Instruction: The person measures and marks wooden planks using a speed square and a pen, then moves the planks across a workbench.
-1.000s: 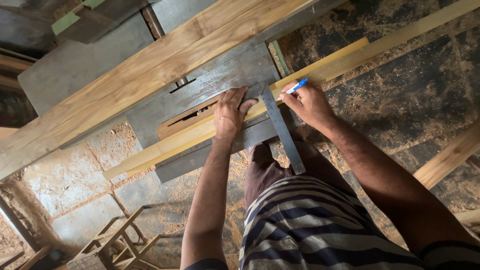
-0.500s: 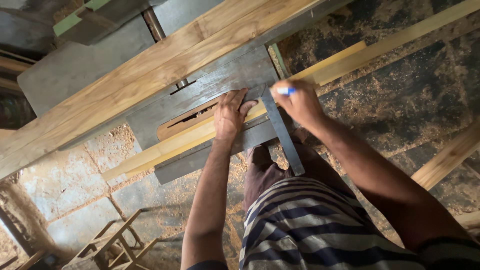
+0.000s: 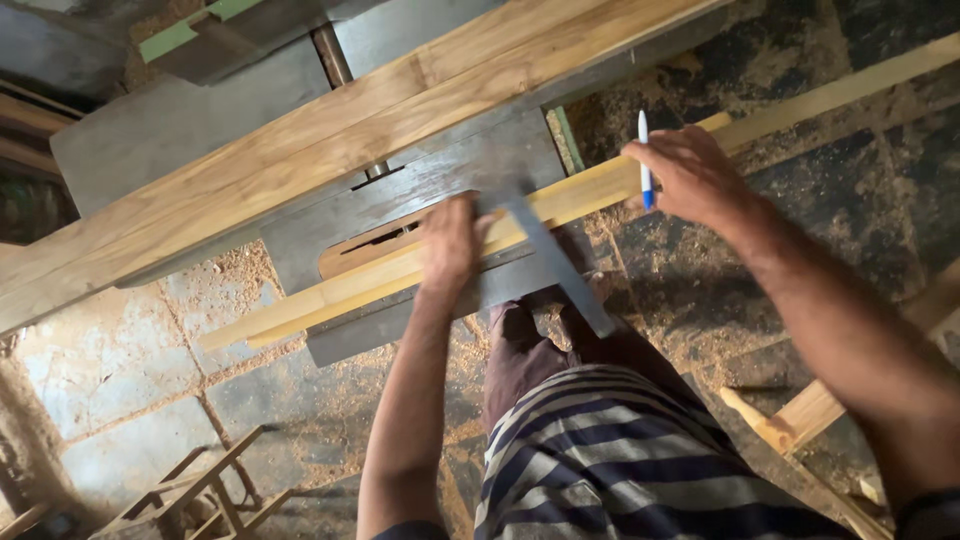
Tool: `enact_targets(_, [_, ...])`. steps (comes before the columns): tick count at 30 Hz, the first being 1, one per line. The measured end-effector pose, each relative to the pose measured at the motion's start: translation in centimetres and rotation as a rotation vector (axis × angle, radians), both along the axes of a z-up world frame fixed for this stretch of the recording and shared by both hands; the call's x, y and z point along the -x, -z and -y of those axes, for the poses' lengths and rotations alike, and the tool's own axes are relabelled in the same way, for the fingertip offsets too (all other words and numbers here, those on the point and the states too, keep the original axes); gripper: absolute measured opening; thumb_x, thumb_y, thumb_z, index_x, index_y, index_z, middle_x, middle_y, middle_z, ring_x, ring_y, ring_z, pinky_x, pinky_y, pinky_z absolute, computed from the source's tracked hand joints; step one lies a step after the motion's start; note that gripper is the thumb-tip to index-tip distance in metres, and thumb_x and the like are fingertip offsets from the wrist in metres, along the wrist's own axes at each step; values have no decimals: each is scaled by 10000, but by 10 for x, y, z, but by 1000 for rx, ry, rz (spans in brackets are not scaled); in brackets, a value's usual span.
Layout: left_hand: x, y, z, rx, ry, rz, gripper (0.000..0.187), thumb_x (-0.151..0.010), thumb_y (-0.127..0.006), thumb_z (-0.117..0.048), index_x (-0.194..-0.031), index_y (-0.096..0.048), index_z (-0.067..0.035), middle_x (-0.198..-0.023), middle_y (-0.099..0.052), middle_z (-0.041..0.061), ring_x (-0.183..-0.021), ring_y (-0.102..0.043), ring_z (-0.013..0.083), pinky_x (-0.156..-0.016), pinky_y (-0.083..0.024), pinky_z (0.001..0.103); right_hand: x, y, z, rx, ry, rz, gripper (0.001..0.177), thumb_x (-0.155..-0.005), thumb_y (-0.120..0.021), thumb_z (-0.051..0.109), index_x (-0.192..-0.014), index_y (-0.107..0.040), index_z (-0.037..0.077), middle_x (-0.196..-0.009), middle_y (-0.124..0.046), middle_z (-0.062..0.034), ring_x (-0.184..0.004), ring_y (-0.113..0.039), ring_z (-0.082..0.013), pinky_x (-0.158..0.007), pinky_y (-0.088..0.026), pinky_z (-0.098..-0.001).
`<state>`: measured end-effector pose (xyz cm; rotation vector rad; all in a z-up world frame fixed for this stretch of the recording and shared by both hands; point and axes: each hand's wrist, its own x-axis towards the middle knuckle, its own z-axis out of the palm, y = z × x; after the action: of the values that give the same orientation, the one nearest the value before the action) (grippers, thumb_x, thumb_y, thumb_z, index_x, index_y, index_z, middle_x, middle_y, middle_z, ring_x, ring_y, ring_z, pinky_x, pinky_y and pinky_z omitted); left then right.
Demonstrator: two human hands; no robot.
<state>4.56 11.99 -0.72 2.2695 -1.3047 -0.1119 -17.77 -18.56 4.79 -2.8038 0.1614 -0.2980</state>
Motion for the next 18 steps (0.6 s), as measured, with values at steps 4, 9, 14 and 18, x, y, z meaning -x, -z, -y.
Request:
enact_targets(4, [-16, -8, -48, 34, -218, 136, 465, -1014, -673, -409, -1236, -555, -18, -1005, -625, 150, -876, -622, 332, -794, -486, 511, 8, 27, 22, 108, -58, -93, 484, -831, -858, 271, -1256, -709, 93, -1011, -779, -108, -925, -729, -255, -898, -561, -446])
enact_targets(9, [-13, -2, -63, 27, -322, 180, 532, -1008, -654, -386, -1341, -517, 6, -1097, -603, 211, -990, -604, 387, -862, -484, 518, 26, 56, 11, 370, 7, 190, 416, -909, -876, 239, -1249, -676, 106, -1154, -781, -159, -1157, -702, -310, -1033, -537, -469])
enact_targets(14, [0, 14, -43, -118, -270, -55, 577, -1033, -644, -431, -1368, -497, 15, -1139, -607, 212, -1027, -612, 343, -938, -484, 517, 45, 47, -9, 259, -8, 103, 530, -818, -858, 382, -1194, -676, 56, -1106, -768, -186, -1184, -657, -387, -1011, -529, -528])
enact_targets(18, [8, 8, 6, -42, -133, -28, 457, -1008, -629, -431, -1274, -599, -61, -1156, -657, 175, -1076, -612, 362, -941, -475, 536, 39, 40, -21, 277, 82, 102, 499, -806, -861, 372, -1170, -698, 73, -1197, -745, -202, -1221, -648, -402, -1047, -505, -555])
